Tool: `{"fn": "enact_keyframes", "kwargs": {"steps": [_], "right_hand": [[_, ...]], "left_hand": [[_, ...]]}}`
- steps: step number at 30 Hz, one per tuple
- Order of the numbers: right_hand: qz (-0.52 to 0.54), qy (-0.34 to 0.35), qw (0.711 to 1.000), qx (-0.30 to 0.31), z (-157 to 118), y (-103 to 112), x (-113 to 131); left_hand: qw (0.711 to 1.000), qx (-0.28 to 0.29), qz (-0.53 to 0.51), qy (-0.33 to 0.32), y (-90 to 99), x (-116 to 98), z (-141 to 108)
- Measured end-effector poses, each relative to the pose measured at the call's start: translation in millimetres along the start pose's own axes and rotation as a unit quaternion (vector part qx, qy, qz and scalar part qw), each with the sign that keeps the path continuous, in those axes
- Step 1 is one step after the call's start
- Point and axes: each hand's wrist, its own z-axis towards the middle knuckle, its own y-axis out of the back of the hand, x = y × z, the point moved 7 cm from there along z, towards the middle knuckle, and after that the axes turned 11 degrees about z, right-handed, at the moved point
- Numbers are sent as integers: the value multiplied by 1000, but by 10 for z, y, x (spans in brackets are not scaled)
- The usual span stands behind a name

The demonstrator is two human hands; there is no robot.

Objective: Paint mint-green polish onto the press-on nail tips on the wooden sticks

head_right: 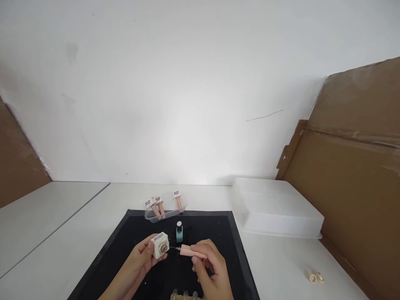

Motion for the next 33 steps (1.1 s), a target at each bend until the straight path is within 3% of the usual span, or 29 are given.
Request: {"fn": "enact_keyframes", "kwargs": {"steps": [6,12,26,33], "right_hand": [[35,-49,998,-12,-33,47,-154],[32,-58,998,-10,-44,38,-140],[30,-57,998,-7,-45,39,-151],[35,-64,997,-21,-46,52,-147]], "left_hand": [[1000,27,5,7,-102,-51,-41],[998,49,29,8,-179,-85,-69],[998,60,4,16,-200,-95,-104],[997,49,51,-22,-120,-149,-84]]}}
